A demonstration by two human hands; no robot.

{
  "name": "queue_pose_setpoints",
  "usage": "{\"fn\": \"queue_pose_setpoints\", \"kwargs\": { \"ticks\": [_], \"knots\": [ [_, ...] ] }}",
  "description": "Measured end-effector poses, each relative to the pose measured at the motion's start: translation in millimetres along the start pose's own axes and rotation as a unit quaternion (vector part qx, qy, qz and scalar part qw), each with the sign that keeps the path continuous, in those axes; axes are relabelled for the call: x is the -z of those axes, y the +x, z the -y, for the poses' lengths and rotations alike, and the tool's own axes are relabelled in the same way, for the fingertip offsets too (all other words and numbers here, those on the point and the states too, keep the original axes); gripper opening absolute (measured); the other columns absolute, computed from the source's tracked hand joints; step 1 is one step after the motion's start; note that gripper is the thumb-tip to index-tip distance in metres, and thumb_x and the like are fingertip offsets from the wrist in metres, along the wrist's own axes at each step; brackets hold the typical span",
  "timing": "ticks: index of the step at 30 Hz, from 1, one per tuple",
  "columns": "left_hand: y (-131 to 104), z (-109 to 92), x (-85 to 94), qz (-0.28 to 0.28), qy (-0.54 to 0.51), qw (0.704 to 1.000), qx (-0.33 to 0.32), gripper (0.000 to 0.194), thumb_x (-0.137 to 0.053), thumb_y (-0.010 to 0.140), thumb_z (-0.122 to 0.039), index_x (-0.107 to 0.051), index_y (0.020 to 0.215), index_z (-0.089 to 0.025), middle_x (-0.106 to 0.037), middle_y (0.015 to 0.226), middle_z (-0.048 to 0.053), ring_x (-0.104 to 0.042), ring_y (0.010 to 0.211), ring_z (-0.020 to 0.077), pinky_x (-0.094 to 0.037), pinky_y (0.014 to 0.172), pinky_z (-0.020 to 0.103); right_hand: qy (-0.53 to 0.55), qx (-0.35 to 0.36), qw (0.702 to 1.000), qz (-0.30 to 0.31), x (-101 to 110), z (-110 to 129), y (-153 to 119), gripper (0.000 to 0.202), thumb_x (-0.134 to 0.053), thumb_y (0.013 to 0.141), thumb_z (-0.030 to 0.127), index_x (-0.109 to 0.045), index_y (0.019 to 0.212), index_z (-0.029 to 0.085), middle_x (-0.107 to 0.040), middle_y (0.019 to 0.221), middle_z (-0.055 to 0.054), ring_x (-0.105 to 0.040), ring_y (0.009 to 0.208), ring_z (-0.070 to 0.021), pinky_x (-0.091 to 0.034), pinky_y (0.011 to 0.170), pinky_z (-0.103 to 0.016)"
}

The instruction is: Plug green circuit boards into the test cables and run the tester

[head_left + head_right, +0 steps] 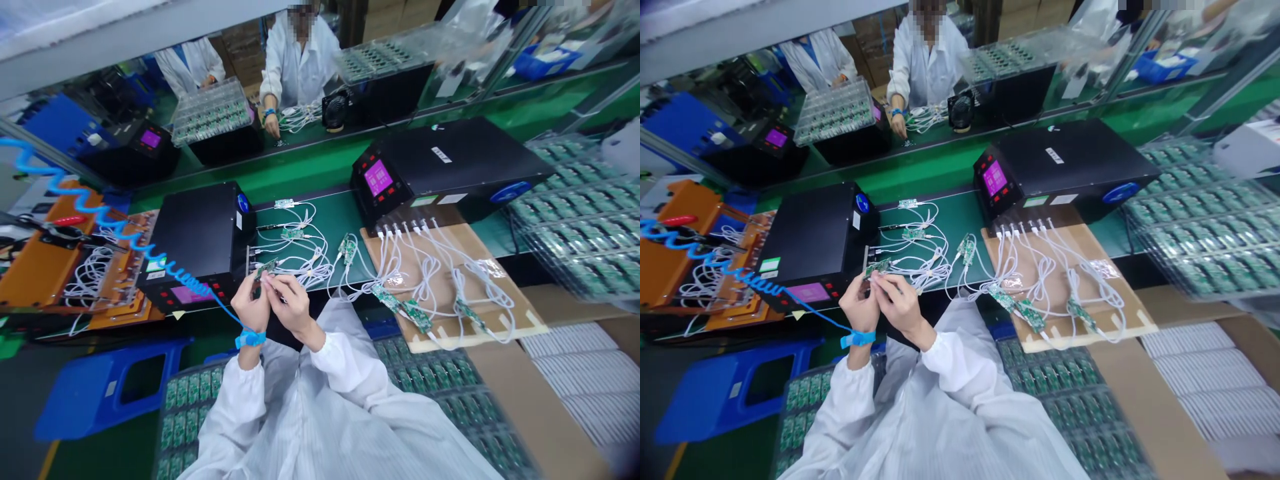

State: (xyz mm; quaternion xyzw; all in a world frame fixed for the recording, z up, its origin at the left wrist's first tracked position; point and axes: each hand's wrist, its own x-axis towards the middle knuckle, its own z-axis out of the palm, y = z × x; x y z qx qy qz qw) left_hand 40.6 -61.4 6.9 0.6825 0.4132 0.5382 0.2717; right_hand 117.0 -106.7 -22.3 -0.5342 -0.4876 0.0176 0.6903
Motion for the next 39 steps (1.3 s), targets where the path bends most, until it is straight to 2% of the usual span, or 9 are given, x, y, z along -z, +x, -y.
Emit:
{"fn": "queue_pose_setpoints", "kwargs": {
  "ticks": [3, 7, 12, 23, 27, 34, 39],
  "knots": [
    [-1.8, 3.6, 1.2, 0.010, 0.002, 1.000, 0.003, 0.021, -0.076, 0.089, -0.034, -0.081, 0.107, -0.023, -0.079, 0.096, 0.006, -0.075, 0.082, 0.0204, -0.062, 0.080, 0.032, 0.012, -0.009, 1.000, 0.003, 0.3, 0.2, 1.1, 0.026, -0.062, 0.100, 0.020, -0.073, 0.123, 0.027, -0.071, 0.108, -0.010, -0.073, 0.098, -0.0211, -0.066, 0.081, -0.033],
    [-3.4, 9.6, 1.9, 0.025, -0.010, 0.999, 0.021, 0.024, -0.075, 0.090, -0.036, -0.081, 0.109, -0.022, -0.080, 0.099, 0.007, -0.076, 0.084, 0.0213, -0.063, 0.079, 0.033, -0.009, 0.019, 1.000, -0.008, -0.4, 2.8, 1.5, 0.022, -0.062, 0.098, 0.018, -0.072, 0.116, 0.024, -0.071, 0.105, -0.010, -0.073, 0.091, -0.0189, -0.065, 0.075, -0.029],
    [-4.5, 15.9, 4.2, 0.041, 0.007, 0.999, 0.019, 0.027, -0.073, 0.092, -0.037, -0.080, 0.111, -0.019, -0.080, 0.101, 0.008, -0.076, 0.085, 0.0201, -0.063, 0.079, 0.032, -0.050, 0.039, 0.998, -0.009, -0.8, 7.1, 6.9, 0.015, -0.061, 0.098, 0.016, -0.070, 0.109, 0.020, -0.071, 0.099, -0.009, -0.073, 0.092, -0.0180, -0.065, 0.079, -0.028],
    [-3.9, 12.4, 2.2, 0.056, 0.036, 0.997, -0.031, 0.026, -0.067, 0.097, -0.034, -0.079, 0.113, -0.017, -0.079, 0.100, 0.008, -0.075, 0.085, 0.0188, -0.061, 0.077, 0.030, -0.076, 0.034, 0.996, -0.016, -1.6, 6.6, 8.3, 0.013, -0.058, 0.101, 0.017, -0.069, 0.107, 0.020, -0.072, 0.097, -0.009, -0.072, 0.087, -0.0174, -0.065, 0.076, -0.029],
    [-4.9, 14.1, 0.4, 0.054, 0.034, 0.998, -0.030, 0.025, -0.066, 0.098, -0.032, -0.080, 0.113, -0.018, -0.080, 0.102, 0.008, -0.076, 0.091, 0.0209, -0.061, 0.082, 0.032, -0.087, 0.037, 0.995, -0.017, -3.7, 5.5, 7.9, 0.013, -0.056, 0.102, 0.018, -0.069, 0.107, 0.020, -0.072, 0.097, -0.009, -0.072, 0.086, -0.0170, -0.064, 0.074, -0.028],
    [0.0, 17.8, -1.2, 0.051, 0.055, 0.995, -0.062, 0.024, -0.064, 0.098, -0.030, -0.080, 0.110, -0.017, -0.080, 0.100, 0.009, -0.076, 0.091, 0.0207, -0.060, 0.083, 0.031, -0.090, 0.008, 0.996, 0.015, -9.4, 0.4, 7.7, 0.019, -0.052, 0.105, 0.020, -0.070, 0.108, 0.020, -0.072, 0.099, -0.009, -0.073, 0.089, -0.0174, -0.063, 0.078, -0.029],
    [2.0, 20.1, -3.7, 0.044, 0.044, 0.998, -0.015, 0.025, -0.067, 0.096, -0.035, -0.081, 0.107, -0.017, -0.081, 0.099, 0.009, -0.077, 0.087, 0.0208, -0.061, 0.080, 0.031, -0.070, 0.022, 0.997, 0.007, -10.8, -1.2, 10.8, 0.018, -0.053, 0.104, 0.019, -0.071, 0.108, 0.019, -0.073, 0.098, -0.009, -0.073, 0.089, -0.0169, -0.063, 0.079, -0.028]
  ]
}}
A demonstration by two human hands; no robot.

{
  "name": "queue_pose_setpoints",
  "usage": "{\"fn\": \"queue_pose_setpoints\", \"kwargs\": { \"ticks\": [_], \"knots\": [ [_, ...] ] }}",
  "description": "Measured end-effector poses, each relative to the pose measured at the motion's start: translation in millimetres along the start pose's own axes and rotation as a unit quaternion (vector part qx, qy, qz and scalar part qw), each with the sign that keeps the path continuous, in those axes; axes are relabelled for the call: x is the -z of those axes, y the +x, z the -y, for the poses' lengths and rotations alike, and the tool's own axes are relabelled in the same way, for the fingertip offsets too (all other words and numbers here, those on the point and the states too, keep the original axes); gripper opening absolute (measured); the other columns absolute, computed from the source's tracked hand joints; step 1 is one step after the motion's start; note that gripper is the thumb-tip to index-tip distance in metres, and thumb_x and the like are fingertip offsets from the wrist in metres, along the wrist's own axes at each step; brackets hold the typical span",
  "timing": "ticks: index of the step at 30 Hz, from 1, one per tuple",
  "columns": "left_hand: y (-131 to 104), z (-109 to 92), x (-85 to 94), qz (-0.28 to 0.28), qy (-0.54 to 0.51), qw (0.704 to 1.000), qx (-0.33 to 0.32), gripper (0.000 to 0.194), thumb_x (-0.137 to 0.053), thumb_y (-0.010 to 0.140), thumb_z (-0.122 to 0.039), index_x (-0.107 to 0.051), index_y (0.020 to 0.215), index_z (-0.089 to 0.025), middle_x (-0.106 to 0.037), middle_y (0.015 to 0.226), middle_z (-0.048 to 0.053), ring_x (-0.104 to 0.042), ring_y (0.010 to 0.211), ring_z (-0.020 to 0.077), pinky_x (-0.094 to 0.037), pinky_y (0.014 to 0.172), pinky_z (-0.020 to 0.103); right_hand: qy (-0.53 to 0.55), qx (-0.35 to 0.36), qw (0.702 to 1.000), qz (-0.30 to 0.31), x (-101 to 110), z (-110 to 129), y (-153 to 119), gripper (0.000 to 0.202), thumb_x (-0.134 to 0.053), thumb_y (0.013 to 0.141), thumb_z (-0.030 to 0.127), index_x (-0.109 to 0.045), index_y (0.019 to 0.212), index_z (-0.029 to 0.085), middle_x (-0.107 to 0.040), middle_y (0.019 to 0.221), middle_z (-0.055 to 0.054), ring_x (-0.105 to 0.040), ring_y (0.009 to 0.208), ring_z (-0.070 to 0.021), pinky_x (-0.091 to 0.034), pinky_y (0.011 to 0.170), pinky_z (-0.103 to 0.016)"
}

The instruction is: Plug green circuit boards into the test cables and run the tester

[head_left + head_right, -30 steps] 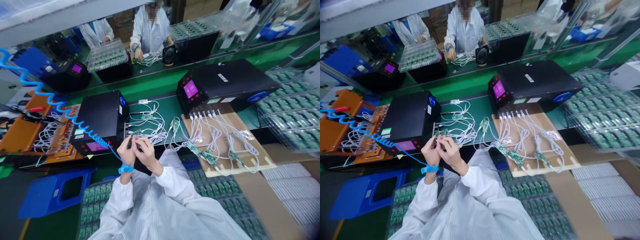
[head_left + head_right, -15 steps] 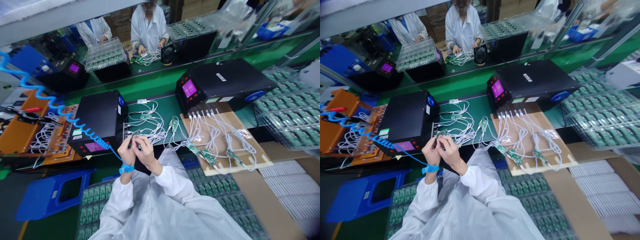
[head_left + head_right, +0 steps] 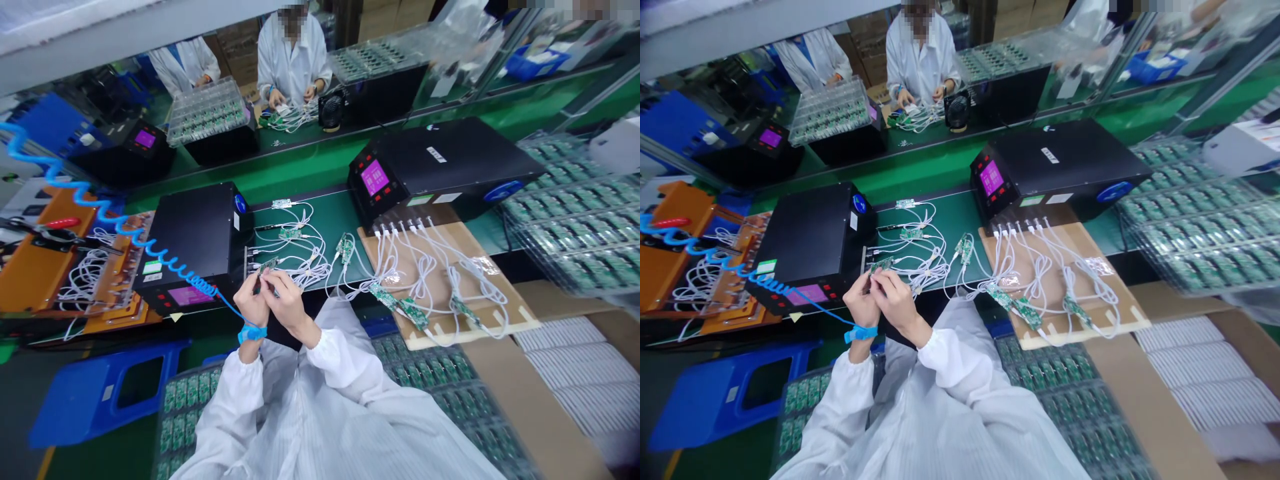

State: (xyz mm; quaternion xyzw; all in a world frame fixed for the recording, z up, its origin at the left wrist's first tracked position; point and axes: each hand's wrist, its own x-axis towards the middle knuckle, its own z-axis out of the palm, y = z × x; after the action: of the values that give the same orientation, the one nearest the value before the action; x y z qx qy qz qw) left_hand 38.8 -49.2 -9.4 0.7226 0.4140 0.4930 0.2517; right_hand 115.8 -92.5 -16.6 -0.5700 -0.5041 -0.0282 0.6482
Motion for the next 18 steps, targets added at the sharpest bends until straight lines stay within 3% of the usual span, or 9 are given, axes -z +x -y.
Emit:
{"fn": "queue_pose_setpoints", "kwargs": {
  "ticks": [6, 12, 16, 18],
  "knots": [
    [2.7, 3.2, -0.5, 0.006, 0.020, 1.000, 0.010, 0.026, -0.069, 0.094, -0.037, -0.081, 0.107, -0.018, -0.081, 0.098, 0.009, -0.077, 0.081, 0.0203, -0.062, 0.076, 0.030, -0.017, -0.009, 1.000, 0.010, 3.1, -0.1, 5.4, 0.019, -0.054, 0.105, 0.021, -0.073, 0.102, 0.019, -0.073, 0.094, -0.008, -0.071, 0.082, -0.0165, -0.060, 0.075, -0.029],
    [11.7, 10.4, -1.9, 0.030, 0.034, 0.999, 0.027, 0.031, -0.067, 0.095, -0.039, -0.079, 0.113, -0.017, -0.080, 0.101, 0.011, -0.077, 0.078, 0.0202, -0.064, 0.071, 0.031, -0.017, -0.028, 0.998, 0.051, 6.3, -5.6, 9.9, 0.019, -0.055, 0.105, 0.024, -0.073, 0.105, 0.017, -0.073, 0.098, -0.010, -0.070, 0.089, -0.0186, -0.059, 0.082, -0.032],
    [9.6, -0.9, 12.1, 0.047, 0.062, 0.997, 0.021, 0.038, -0.064, 0.097, -0.039, -0.072, 0.125, -0.014, -0.078, 0.107, 0.013, -0.076, 0.077, 0.0176, -0.063, 0.063, 0.027, -0.044, -0.041, 0.996, 0.072, 2.9, -14.7, 21.3, 0.021, -0.054, 0.106, 0.024, -0.073, 0.108, 0.018, -0.072, 0.100, -0.010, -0.069, 0.094, -0.0203, -0.057, 0.087, -0.034],
    [2.0, -12.2, 26.1, 0.042, 0.079, 0.996, 0.014, 0.033, -0.063, 0.098, -0.037, -0.073, 0.121, -0.015, -0.076, 0.109, 0.012, -0.074, 0.077, 0.0156, -0.062, 0.060, 0.024, -0.079, -0.047, 0.991, 0.095, -3.2, -20.7, 28.7, 0.021, -0.053, 0.106, 0.022, -0.073, 0.112, 0.018, -0.071, 0.101, -0.009, -0.068, 0.096, -0.0214, -0.055, 0.088, -0.035]
  ]
}}
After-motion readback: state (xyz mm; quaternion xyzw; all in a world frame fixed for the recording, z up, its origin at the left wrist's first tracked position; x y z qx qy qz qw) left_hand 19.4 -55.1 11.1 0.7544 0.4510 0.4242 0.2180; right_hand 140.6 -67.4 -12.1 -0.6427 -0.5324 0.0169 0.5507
